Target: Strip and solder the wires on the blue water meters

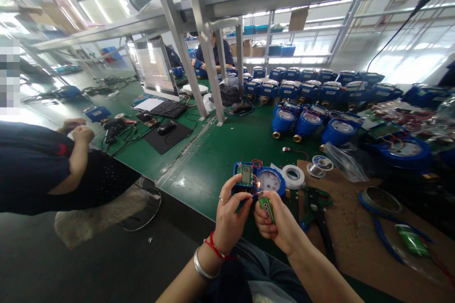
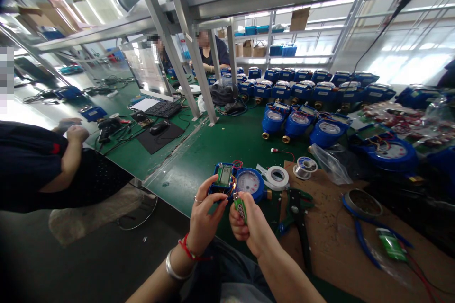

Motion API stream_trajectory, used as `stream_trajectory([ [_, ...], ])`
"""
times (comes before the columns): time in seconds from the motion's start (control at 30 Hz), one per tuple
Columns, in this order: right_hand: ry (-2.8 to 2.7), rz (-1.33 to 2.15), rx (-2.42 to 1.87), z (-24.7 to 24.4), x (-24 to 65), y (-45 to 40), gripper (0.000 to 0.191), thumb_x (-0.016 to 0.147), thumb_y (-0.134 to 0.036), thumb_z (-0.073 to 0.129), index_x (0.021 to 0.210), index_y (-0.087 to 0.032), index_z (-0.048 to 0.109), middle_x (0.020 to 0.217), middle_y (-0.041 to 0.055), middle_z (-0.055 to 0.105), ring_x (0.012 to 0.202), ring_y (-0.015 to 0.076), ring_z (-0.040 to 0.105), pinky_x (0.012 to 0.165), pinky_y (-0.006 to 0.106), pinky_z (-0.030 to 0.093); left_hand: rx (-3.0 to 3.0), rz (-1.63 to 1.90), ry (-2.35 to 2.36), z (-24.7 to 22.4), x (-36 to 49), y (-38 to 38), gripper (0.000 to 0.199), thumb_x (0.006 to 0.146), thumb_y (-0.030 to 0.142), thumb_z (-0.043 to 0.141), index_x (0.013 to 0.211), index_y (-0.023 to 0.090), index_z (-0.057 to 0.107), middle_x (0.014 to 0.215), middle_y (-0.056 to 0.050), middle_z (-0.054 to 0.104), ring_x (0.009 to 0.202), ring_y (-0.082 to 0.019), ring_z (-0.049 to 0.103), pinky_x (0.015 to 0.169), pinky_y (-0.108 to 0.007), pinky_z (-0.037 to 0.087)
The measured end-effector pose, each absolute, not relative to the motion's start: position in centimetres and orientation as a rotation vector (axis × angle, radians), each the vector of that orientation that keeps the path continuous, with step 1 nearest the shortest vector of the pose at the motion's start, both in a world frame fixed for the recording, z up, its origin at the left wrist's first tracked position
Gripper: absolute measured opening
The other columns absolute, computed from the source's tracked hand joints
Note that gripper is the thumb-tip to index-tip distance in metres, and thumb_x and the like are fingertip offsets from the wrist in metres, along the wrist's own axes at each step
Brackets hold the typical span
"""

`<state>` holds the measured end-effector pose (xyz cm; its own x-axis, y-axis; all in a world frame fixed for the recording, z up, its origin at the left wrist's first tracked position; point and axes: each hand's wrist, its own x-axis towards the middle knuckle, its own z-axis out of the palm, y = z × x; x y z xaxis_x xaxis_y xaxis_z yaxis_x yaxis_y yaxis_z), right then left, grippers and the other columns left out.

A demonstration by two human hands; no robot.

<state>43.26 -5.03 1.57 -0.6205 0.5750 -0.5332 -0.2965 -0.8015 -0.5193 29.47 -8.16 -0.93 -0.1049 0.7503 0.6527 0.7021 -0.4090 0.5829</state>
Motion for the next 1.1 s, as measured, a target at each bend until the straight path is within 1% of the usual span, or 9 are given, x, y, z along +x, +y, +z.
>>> stream_trajectory([
  [0.47,-0.61,2.385,-1.011,1.24,43.44,-5.12,0.055,0.094,-0.05,0.027,0.052,-0.017,0.037,0.045,-0.0067,0.026,0.034,0.0018,0.013,0.037,0.016,0.004,2.066,1.57,1.673,-0.99,29.49,-8.07,0.011,0.086,0.012,0.061,0.092,0.02,0.066,0.137,-0.009,0.051,0.125,-0.023,0.053,0.102,-0.042,0.05],
  [1.1,-0.676,2.375,-1.019,1.1,43.57,-5.11,0.051,0.089,-0.054,0.033,0.054,-0.017,0.039,0.046,-0.0073,0.027,0.035,0.0014,0.014,0.036,0.016,0.005,2.04,1.544,1.676,-1.09,29.38,-8.2,0.012,0.087,0.012,0.06,0.093,0.021,0.066,0.138,-0.009,0.049,0.126,-0.023,0.051,0.103,-0.043,0.049],
])
